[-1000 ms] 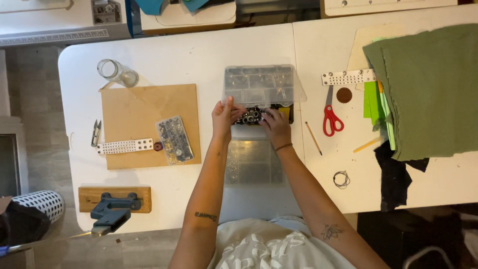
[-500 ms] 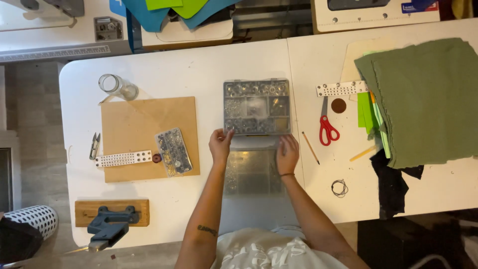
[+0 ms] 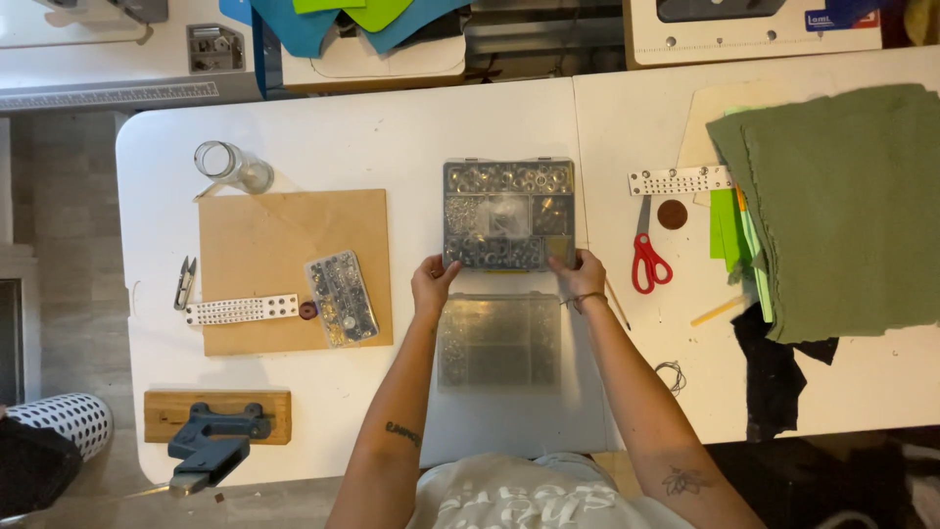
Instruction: Organizing hardware storage boxes and sorting small metal components on a workshop table
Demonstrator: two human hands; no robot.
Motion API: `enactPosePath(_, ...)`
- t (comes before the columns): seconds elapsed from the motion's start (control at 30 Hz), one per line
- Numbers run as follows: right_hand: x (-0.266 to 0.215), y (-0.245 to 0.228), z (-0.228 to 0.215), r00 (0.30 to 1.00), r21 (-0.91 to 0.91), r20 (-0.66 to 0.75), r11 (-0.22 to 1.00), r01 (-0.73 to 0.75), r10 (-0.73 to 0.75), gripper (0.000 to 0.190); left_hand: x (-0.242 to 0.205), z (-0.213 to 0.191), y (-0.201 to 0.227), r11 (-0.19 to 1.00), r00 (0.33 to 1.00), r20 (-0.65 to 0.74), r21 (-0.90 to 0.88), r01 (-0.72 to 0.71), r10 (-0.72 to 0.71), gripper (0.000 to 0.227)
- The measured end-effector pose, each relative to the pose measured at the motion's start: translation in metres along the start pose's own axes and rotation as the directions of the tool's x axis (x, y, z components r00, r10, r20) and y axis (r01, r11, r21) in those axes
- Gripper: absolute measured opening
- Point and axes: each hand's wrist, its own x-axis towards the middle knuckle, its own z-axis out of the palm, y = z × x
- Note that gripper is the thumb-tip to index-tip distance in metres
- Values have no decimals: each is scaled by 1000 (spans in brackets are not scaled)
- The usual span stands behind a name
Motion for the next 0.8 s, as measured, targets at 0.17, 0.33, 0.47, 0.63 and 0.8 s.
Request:
enactPosePath(0.17,10,2,11,976,-164,-36,964,208,-216,63,-29,-1,41,995,993,-93,70,-64,70,45)
enactPosePath(0.33,-16,-31,1,955,-171,-84,949,266,-283,74,-40,0,54,987,982,-114,-28,-157,153,59)
enactPosePath(0.47,-123,-18,-23,950,41,-93,952,303,-298,64,-110,-24,12,970,920,-309,120,-213,240,64)
enactPosePath(0.63,-187,93,2,986,-141,163,990,-18,41,88,-210,-31,-28,981,980,-171,179,-74,105,71)
enactPosePath(0.8,-213,22,-40,985,178,137,981,81,-106,72,-254,-46,55,981,986,-157,-178,-79,51,60)
